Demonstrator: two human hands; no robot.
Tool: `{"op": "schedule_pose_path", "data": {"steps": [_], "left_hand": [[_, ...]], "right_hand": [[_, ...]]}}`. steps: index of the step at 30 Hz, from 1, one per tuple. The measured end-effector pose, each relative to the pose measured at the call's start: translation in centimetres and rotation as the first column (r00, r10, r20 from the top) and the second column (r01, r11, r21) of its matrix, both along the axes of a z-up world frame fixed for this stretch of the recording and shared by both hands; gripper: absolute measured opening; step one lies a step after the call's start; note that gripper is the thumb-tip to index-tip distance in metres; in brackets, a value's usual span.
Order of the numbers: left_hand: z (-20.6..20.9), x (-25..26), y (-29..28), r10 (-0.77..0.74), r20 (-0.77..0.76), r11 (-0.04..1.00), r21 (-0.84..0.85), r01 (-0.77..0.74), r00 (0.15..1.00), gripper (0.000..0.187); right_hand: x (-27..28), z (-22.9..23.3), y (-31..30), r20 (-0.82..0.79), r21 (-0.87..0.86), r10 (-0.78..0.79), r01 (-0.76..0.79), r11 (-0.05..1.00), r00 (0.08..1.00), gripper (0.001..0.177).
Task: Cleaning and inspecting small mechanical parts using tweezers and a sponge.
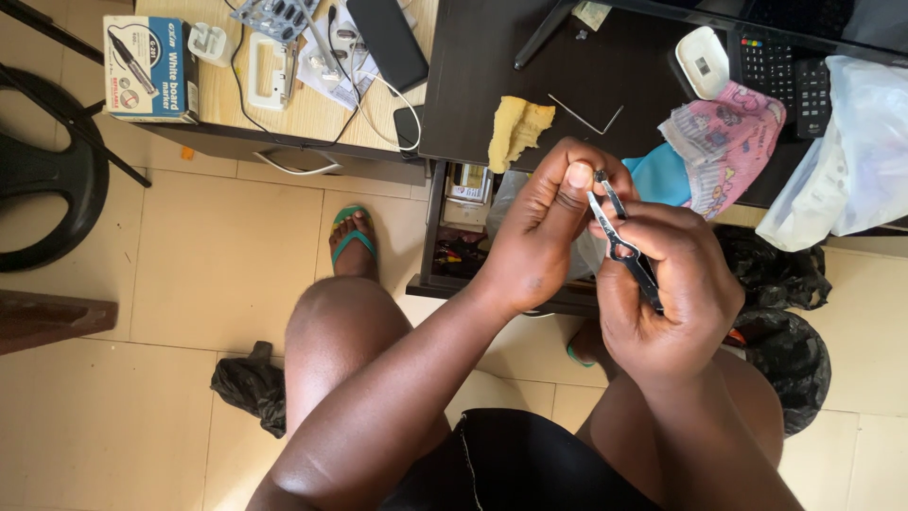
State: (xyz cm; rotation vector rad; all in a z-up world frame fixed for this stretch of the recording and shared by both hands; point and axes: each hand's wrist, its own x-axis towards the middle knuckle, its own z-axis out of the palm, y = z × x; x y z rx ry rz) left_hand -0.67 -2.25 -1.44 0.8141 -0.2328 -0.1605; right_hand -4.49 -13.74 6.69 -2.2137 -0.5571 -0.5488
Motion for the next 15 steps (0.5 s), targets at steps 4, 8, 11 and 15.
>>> {"op": "schedule_pose_path", "data": {"steps": [4,8,11,15], "left_hand": [[0.0,-0.2,-0.2,0.059,0.050,0.992,0.112,-0.064,0.997,0.030],[0.2,-0.5,-0.3,0.116,0.064,0.974,0.188,-0.126,0.991,0.032],[0.9,-0.7,-0.3,0.150,0.068,0.959,0.232,-0.162,0.986,0.033],[0.9,-0.9,-0.4,0.201,0.091,0.941,0.259,-0.219,0.975,0.032]], "right_hand": [[-0.4,-0.7,0.1,0.004,0.004,-0.019,0.019,1.000,1.000,0.021],[-0.6,-1.0,0.4,0.030,-0.011,-0.054,0.055,0.998,0.998,0.019],[-0.9,-1.2,0.5,0.041,-0.026,-0.074,0.075,0.997,0.996,0.017],[-1.2,-1.6,0.9,0.056,-0.037,-0.106,0.108,0.993,0.993,0.020]]}}
